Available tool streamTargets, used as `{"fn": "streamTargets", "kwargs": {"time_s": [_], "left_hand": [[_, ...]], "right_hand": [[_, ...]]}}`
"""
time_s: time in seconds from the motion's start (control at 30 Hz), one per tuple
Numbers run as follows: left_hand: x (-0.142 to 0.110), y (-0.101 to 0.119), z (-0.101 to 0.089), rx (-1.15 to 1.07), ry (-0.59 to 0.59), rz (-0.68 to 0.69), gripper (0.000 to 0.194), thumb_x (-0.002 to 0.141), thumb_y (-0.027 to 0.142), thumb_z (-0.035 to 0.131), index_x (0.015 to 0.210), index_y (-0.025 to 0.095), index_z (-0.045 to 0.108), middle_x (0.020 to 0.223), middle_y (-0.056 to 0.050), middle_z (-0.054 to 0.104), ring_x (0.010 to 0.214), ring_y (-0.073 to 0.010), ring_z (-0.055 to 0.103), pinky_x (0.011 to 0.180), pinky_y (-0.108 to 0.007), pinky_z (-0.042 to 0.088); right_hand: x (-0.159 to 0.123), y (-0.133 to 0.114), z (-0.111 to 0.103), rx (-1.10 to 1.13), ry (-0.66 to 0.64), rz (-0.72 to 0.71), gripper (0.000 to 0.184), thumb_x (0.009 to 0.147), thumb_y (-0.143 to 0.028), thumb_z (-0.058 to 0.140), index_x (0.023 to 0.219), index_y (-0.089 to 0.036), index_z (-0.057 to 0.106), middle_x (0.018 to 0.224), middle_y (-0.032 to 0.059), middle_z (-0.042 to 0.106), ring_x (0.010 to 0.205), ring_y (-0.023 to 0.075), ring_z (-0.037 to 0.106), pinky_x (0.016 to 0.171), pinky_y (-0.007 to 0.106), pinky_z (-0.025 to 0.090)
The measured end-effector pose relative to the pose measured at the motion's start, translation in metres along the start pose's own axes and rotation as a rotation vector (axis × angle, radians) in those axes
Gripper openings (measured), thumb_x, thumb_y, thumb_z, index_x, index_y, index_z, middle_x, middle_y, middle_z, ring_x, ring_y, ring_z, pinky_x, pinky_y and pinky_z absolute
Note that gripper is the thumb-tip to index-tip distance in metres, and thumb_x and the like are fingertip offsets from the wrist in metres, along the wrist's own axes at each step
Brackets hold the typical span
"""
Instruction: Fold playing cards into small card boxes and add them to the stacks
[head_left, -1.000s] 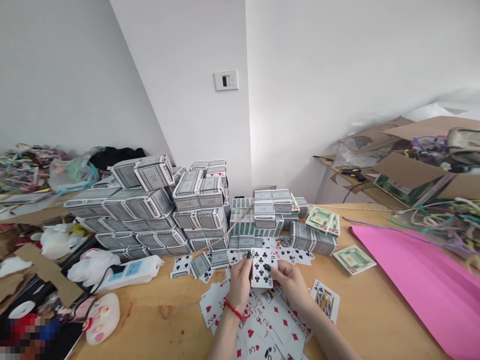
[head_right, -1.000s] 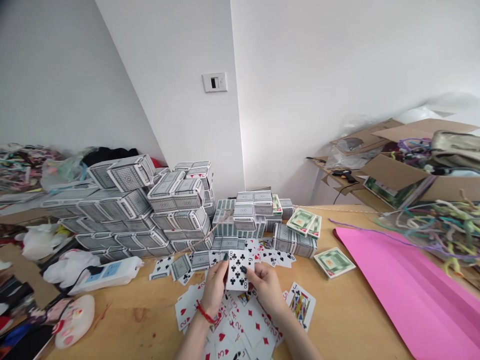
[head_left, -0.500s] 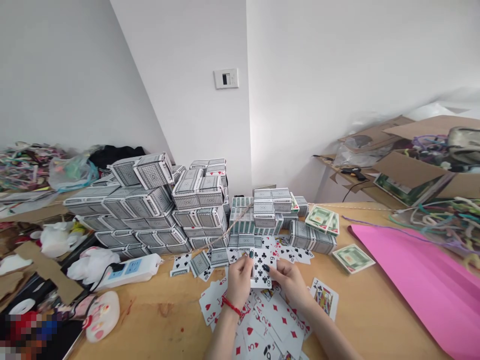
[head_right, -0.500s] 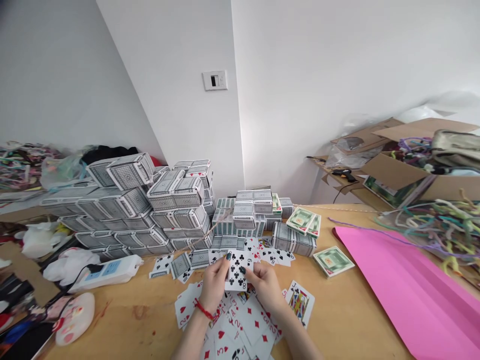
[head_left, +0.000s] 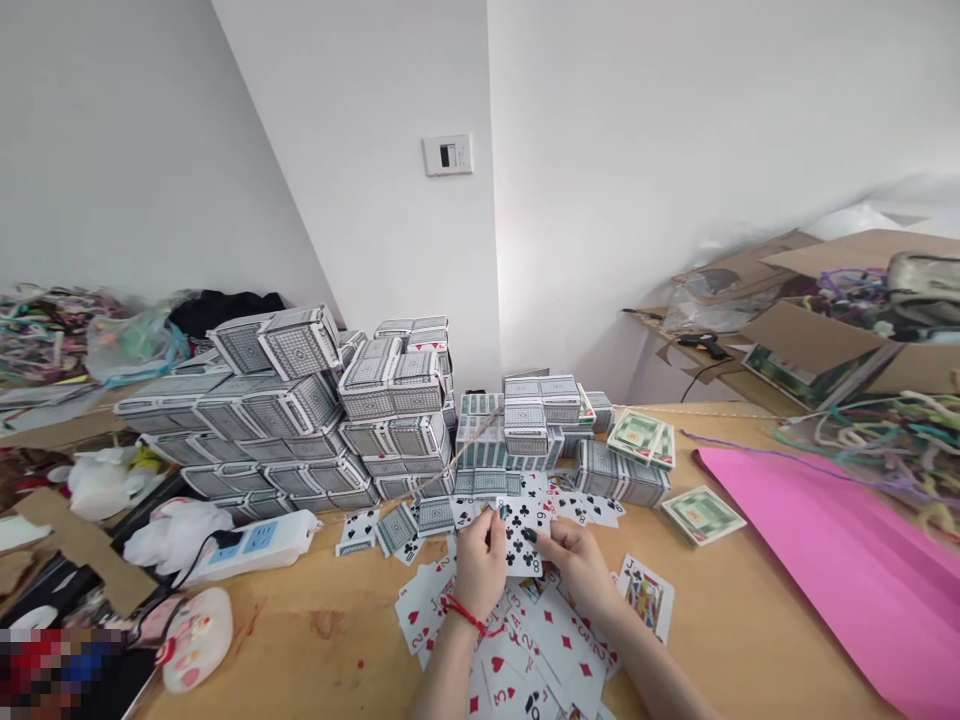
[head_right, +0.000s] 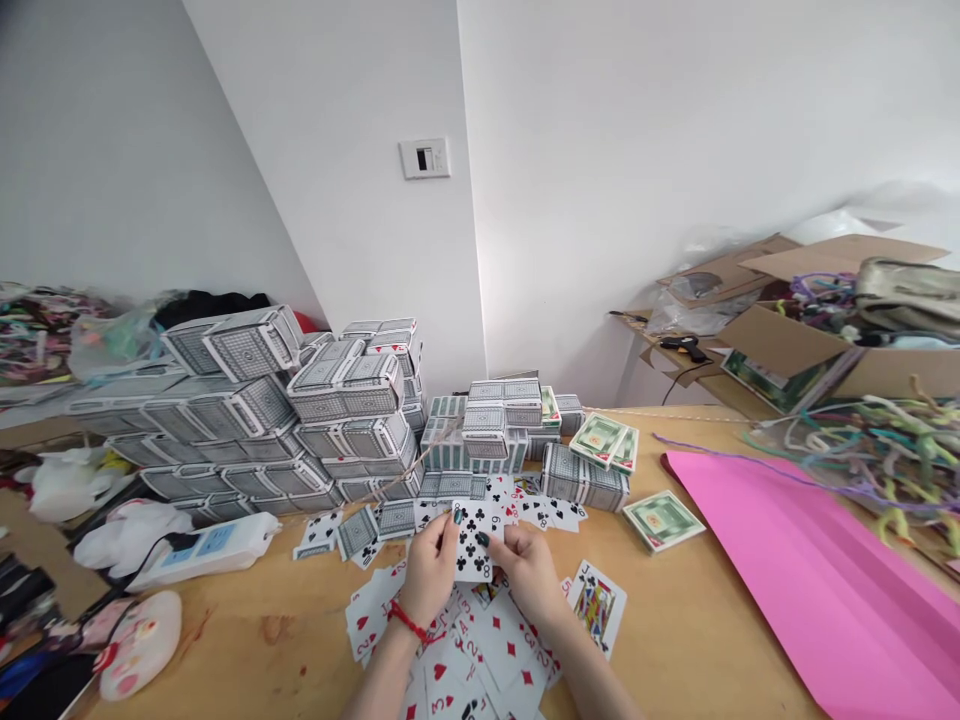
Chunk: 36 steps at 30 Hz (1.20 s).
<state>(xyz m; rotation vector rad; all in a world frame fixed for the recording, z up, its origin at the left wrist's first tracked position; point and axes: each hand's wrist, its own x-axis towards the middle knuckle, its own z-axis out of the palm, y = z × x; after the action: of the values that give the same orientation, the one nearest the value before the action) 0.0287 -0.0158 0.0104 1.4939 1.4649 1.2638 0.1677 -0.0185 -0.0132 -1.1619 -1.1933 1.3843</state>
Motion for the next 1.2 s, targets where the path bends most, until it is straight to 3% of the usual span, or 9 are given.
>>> {"fn": "streamTargets", "kwargs": {"time_s": [0.23, 0.47, 0.6, 0.8, 0.97, 1.07, 1.2], "left_hand": [[-0.002, -0.005, 0.003, 0.101, 0.033, 0.039, 0.028, 0.081, 0.032, 0.042, 0.055, 0.022, 0.037, 0.048, 0.003, 0.037, 0.047, -0.0142, 0.035, 0.051, -0.027, 0.022], [-0.005, -0.007, 0.007, 0.305, 0.086, 0.146, 0.026, 0.082, 0.025, 0.039, 0.057, 0.023, 0.034, 0.047, 0.003, 0.037, 0.045, -0.0151, 0.038, 0.049, -0.027, 0.022], [-0.008, -0.006, 0.008, 0.443, 0.099, 0.221, 0.025, 0.085, 0.024, 0.033, 0.061, 0.023, 0.035, 0.050, 0.002, 0.040, 0.047, -0.0158, 0.043, 0.047, -0.026, 0.025], [-0.017, -0.002, 0.014, 0.505, 0.016, 0.318, 0.018, 0.086, 0.022, 0.032, 0.069, 0.023, 0.036, 0.065, -0.002, 0.051, 0.060, -0.0162, 0.052, 0.053, -0.024, 0.035], [-0.018, -0.001, 0.016, 0.501, 0.014, 0.298, 0.018, 0.086, 0.021, 0.031, 0.068, 0.023, 0.035, 0.064, -0.001, 0.051, 0.058, -0.0157, 0.052, 0.052, -0.024, 0.036], [-0.014, -0.001, 0.012, 0.481, 0.057, 0.249, 0.020, 0.086, 0.023, 0.031, 0.066, 0.023, 0.034, 0.059, 0.000, 0.047, 0.053, -0.0150, 0.048, 0.050, -0.024, 0.034], [-0.008, -0.002, 0.005, 0.435, 0.089, 0.200, 0.023, 0.085, 0.025, 0.033, 0.062, 0.023, 0.030, 0.053, 0.003, 0.039, 0.048, -0.0135, 0.041, 0.048, -0.023, 0.031]], "right_hand": [[0.001, -0.004, 0.001, -0.070, 0.068, -0.043, 0.047, 0.066, -0.051, 0.060, 0.046, -0.021, 0.030, 0.045, -0.0064, 0.030, 0.044, 0.0088, 0.028, 0.045, 0.023, 0.026], [-0.002, -0.015, 0.003, 0.081, 0.001, 0.004, 0.034, 0.070, -0.050, 0.054, 0.059, -0.018, 0.048, 0.053, -0.0015, 0.049, 0.048, 0.0123, 0.044, 0.048, 0.023, 0.036], [-0.002, -0.015, 0.004, -0.059, 0.058, -0.088, 0.032, 0.073, -0.047, 0.051, 0.060, -0.018, 0.051, 0.050, -0.0019, 0.049, 0.047, 0.0121, 0.043, 0.046, 0.022, 0.035], [-0.003, -0.009, 0.006, -0.350, 0.210, -0.222, 0.031, 0.079, -0.043, 0.043, 0.060, -0.019, 0.047, 0.050, -0.0024, 0.045, 0.047, 0.0120, 0.040, 0.045, 0.022, 0.031], [-0.008, -0.003, 0.009, -0.555, 0.324, -0.230, 0.024, 0.080, -0.035, 0.041, 0.062, -0.021, 0.045, 0.048, -0.0030, 0.043, 0.044, 0.0123, 0.037, 0.046, 0.024, 0.028], [-0.005, -0.006, 0.007, -0.350, 0.226, -0.196, 0.023, 0.078, -0.037, 0.046, 0.064, -0.020, 0.050, 0.054, 0.0004, 0.051, 0.050, 0.0144, 0.045, 0.051, 0.025, 0.034], [0.000, -0.014, 0.003, 0.222, 0.000, 0.008, 0.026, 0.075, -0.042, 0.054, 0.071, -0.017, 0.058, 0.057, 0.0017, 0.056, 0.053, 0.0151, 0.052, 0.053, 0.027, 0.042]]}}
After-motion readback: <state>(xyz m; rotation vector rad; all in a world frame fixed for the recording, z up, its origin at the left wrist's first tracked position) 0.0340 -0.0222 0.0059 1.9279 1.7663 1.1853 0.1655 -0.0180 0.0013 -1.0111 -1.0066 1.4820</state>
